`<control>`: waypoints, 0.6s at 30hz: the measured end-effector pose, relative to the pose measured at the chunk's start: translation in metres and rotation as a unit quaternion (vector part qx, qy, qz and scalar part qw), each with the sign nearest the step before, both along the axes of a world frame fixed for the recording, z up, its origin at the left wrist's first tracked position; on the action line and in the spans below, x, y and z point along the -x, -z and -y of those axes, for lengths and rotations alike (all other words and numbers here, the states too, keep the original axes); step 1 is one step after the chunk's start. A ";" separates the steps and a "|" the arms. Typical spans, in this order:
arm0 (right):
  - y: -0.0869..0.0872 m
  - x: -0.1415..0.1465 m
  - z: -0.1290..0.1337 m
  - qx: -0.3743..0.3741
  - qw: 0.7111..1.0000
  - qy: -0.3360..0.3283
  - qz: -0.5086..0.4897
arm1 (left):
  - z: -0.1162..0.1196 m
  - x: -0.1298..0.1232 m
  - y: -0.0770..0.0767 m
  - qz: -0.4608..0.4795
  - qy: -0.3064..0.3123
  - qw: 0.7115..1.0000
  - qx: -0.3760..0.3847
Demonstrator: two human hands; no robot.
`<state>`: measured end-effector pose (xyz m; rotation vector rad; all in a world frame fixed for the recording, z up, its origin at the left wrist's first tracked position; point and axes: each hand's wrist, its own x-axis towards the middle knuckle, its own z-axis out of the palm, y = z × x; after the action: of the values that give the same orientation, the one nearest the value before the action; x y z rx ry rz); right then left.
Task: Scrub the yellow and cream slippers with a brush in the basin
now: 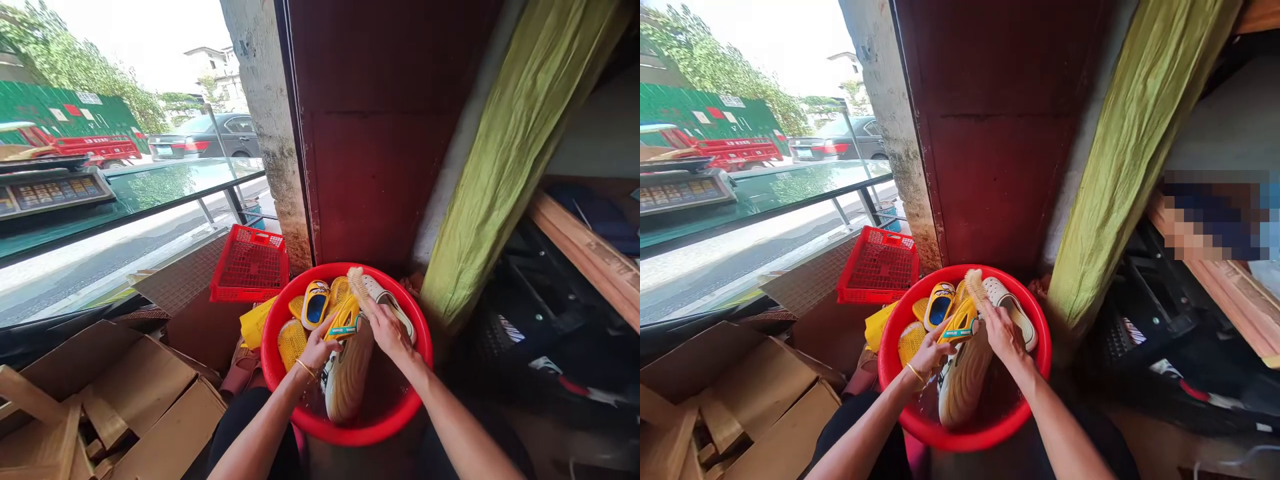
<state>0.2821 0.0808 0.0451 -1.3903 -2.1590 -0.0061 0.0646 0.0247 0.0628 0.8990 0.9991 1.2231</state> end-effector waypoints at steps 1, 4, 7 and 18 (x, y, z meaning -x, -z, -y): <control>0.000 0.002 0.003 0.001 1.000 -0.021 -0.003 | 0.001 0.001 -0.001 0.011 -0.005 1.000 0.006; 0.001 0.007 0.008 0.015 0.999 -0.047 -0.011 | 0.003 0.006 -0.005 0.040 -0.021 0.998 0.033; 0.000 0.006 0.009 0.050 0.998 0.019 -0.030 | 0.005 0.010 -0.006 0.081 -0.030 0.994 0.070; -0.017 0.001 0.015 0.089 0.994 0.056 0.005 | -0.002 0.017 -0.005 0.212 0.000 0.968 0.133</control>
<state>0.2813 0.0658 0.0621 -1.6133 -2.1298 0.1419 0.0471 0.0270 0.0679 0.4027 0.7905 1.1817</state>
